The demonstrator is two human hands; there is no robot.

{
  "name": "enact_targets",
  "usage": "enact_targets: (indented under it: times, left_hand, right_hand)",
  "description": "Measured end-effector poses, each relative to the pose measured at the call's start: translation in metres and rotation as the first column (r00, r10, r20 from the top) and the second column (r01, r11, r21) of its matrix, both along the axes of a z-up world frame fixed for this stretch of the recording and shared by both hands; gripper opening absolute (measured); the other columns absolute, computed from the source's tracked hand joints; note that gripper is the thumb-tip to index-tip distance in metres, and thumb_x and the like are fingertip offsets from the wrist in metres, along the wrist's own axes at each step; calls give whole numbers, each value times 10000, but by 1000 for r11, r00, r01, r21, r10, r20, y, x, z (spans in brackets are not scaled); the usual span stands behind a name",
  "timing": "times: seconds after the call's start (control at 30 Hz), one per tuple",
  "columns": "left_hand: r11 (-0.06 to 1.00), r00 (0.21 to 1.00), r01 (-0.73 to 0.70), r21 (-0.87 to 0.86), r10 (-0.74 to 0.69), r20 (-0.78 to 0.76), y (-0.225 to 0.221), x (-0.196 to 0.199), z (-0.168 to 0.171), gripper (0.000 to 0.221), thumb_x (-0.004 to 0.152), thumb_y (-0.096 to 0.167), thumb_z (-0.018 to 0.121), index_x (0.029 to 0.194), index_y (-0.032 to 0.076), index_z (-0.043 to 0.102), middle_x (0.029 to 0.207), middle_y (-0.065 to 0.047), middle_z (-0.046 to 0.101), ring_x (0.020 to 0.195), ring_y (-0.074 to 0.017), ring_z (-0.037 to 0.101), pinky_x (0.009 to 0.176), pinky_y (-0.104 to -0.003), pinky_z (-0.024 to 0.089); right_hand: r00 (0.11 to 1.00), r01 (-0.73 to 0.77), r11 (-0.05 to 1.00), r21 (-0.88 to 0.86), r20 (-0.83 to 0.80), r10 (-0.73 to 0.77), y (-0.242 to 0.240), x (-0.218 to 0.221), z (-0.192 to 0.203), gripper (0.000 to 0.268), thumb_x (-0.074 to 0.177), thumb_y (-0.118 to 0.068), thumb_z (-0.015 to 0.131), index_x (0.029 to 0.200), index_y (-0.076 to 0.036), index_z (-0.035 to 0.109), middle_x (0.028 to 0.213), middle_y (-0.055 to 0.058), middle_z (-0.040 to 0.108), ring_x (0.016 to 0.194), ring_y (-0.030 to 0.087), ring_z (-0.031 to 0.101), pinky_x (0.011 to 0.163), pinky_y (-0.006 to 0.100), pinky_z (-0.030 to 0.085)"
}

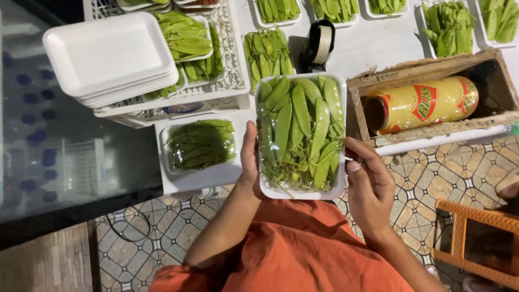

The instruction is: Packaging green beans into foam trays and wrapping them with plastic film using a manual dispenser.

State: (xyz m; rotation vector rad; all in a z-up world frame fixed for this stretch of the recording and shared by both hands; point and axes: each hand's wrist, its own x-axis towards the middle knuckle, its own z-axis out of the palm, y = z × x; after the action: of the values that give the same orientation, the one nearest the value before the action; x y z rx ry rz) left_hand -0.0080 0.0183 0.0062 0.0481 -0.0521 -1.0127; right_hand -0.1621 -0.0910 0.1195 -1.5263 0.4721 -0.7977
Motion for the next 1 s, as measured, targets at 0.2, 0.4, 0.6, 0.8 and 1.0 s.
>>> enact_targets:
  times: [0.2, 0.4, 0.6, 0.8, 1.0]
  left_hand:
    - [993, 994, -112, 44, 112, 1, 2, 4, 14, 703, 1016, 607, 520, 1481, 81, 554, 1425, -193, 619, 1287, -363, 613, 1126, -600, 442]
    - [975, 977, -214, 69, 215, -13, 0, -1, 34, 657, 1051, 573, 511, 1498, 93, 543, 1467, -151, 594, 1314, -331, 595, 1156, -561, 427]
    - [930, 933, -356, 94, 349, 86, -4, 2, -13, 665, 1047, 583, 462, 1539, 136, 486, 1542, -132, 525, 1381, -302, 535, 1197, -542, 370]
    - [897, 898, -424, 126, 399, 183, 0, -7, 7, 622, 1055, 512, 465, 1542, 125, 469, 1551, -132, 513, 1371, -282, 543, 1188, -525, 396]
    - [878, 892, -394, 273, 293, 344, 18, 0, 72, 684, 1045, 638, 445, 1508, 139, 514, 1491, -121, 566, 1347, -307, 555, 1138, -509, 463]
  right_hand:
    - [995, -88, 942, 323, 72, 69, 1, 7, -27, 524, 1029, -213, 437, 1475, 60, 459, 1424, 213, 554, 1345, 319, 504, 1156, 499, 426]
    - [981, -175, 774, 609, 40, 191, 1, 4, -49, 600, 1027, -341, 309, 1509, -5, 429, 1380, 264, 571, 1244, 451, 582, 1003, 632, 525]
    - [955, -294, 725, 623, 155, 254, -7, 3, -70, 547, 1045, -364, 365, 1519, -101, 435, 1225, 180, 641, 1020, 329, 708, 813, 530, 663]
    - [959, -283, 718, 636, 162, 233, -8, 5, -67, 514, 1055, -344, 339, 1510, -132, 451, 1168, 155, 673, 947, 297, 732, 777, 496, 682]
    - [993, -79, 732, 677, -13, 119, -9, 13, -34, 385, 1082, -356, 337, 1304, -165, 587, 1061, 68, 654, 927, 263, 668, 860, 468, 586]
